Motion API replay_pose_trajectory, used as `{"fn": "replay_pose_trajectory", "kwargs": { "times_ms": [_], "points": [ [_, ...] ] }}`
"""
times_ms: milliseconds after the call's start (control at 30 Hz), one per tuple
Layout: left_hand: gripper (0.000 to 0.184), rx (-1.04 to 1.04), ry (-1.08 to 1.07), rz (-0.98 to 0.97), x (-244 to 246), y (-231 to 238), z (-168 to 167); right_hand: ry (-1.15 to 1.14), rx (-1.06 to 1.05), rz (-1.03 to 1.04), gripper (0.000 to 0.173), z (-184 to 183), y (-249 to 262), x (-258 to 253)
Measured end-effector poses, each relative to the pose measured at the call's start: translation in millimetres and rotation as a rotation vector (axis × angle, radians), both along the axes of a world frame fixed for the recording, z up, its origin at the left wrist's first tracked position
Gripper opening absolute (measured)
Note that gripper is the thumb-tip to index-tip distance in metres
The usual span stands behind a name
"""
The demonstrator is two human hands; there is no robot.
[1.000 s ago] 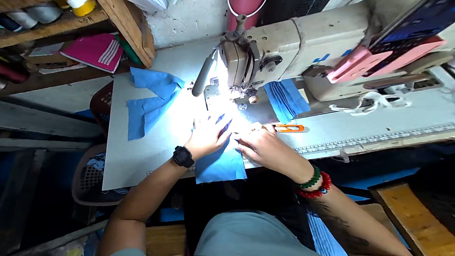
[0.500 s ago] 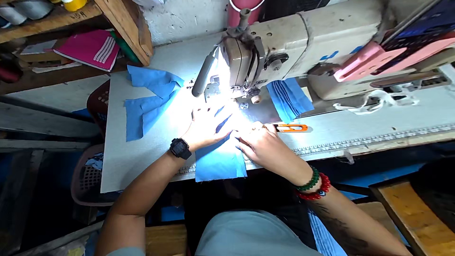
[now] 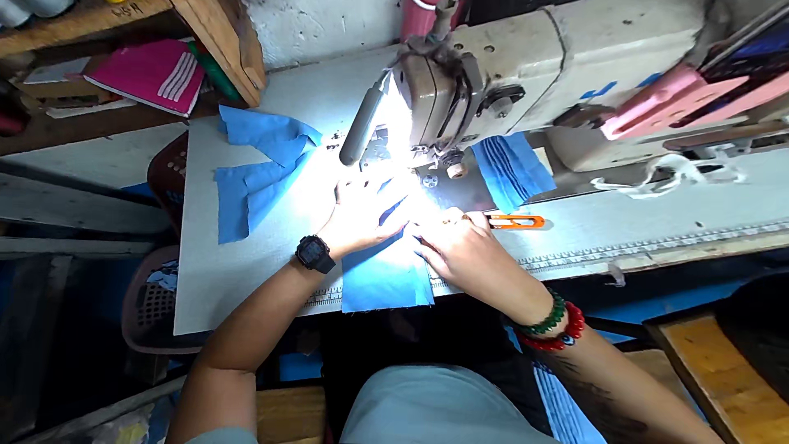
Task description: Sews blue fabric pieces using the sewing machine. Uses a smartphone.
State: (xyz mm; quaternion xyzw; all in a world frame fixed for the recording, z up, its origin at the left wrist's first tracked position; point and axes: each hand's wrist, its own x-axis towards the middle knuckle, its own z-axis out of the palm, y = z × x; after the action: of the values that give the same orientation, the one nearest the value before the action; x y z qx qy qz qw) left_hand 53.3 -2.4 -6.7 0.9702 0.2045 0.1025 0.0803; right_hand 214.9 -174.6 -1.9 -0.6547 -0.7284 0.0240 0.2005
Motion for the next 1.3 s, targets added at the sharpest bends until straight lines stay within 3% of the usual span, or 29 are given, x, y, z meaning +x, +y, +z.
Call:
{"fn": "replay_pose_trajectory", "kwargs": {
  "times_ms": [167,267,333,600,833,1300],
  "points": [
    [0.058,-0.029,0.030,0.023,2,1,4,-0.039,0.007,0.012,0.029,1,3,2],
    [0.046,-0.012,-0.053,-0.080,-3,-3,3,-0.034,0.003,0.046,0.031,2,3,7],
    [0.037,0.014,-0.084,-0.126,-8,-17,3,-0.002,0.018,0.058,0.031,-1,-4,7],
    [0.034,-0.031,-0.032,-0.155,-39,-81,7,0.139,0.045,0.074,0.037,-17,-58,1],
    [0.024,-0.031,-0.179,-0.088,-53,-129,-10,0.163,0.093,0.056,0.039,-28,-82,-5],
    [0.010,-0.066,-0.287,-0.008,-48,-140,-17,0.117,0.299,-0.032,0.021,-51,-85,-19]
  ]
}}
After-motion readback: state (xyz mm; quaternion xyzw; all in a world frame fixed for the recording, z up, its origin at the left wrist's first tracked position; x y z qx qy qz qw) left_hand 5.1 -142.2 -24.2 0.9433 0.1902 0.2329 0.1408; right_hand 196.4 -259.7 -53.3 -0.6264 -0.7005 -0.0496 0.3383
